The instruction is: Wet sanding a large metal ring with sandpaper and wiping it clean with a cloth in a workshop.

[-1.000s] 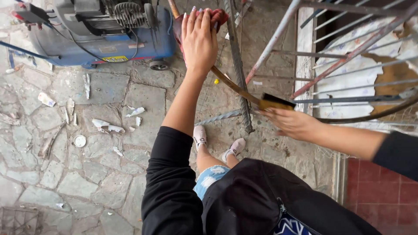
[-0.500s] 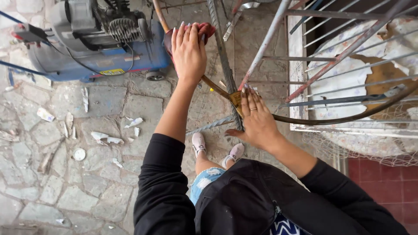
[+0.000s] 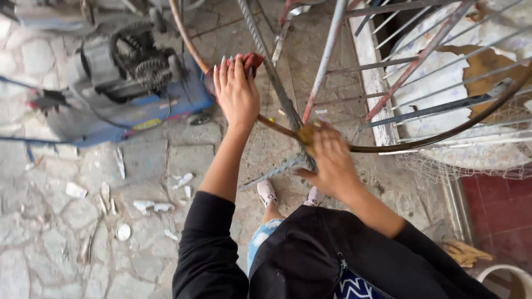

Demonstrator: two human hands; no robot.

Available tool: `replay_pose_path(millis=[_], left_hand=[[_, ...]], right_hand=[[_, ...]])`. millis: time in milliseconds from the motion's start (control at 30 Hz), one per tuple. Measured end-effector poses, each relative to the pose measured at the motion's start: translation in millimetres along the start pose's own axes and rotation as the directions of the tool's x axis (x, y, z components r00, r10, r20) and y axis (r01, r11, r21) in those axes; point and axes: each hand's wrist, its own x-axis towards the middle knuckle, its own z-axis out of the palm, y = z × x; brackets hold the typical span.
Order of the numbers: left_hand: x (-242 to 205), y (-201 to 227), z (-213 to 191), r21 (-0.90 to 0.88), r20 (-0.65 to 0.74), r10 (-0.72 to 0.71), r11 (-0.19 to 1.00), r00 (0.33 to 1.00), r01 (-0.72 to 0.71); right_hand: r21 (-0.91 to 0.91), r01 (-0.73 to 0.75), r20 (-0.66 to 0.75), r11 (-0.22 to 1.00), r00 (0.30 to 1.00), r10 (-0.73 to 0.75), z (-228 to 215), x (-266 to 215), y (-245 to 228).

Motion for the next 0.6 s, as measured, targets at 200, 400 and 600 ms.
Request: replay_pose_path(millis=[200, 400, 600], left_hand=[[3, -1, 7, -0.013, 0.014, 0.008, 1.000, 1.000, -0.008], [-5, -31, 13, 0.004, 0.056, 0.118, 0.993, 0.991, -0.118], [-1, -31, 17, 0.015, 0.099, 0.125, 0.992, 0.987, -0.127]], right_hand=[[-0.044, -0.349, -0.092, 0.936, 0.934, 0.344, 29, -45, 100], [0.174, -0.107, 0.048, 0.979, 0.994, 0.100, 54, 29, -50], [-0.104, -0.623, 0.057, 0.775, 0.774, 0.630, 56, -63, 121]])
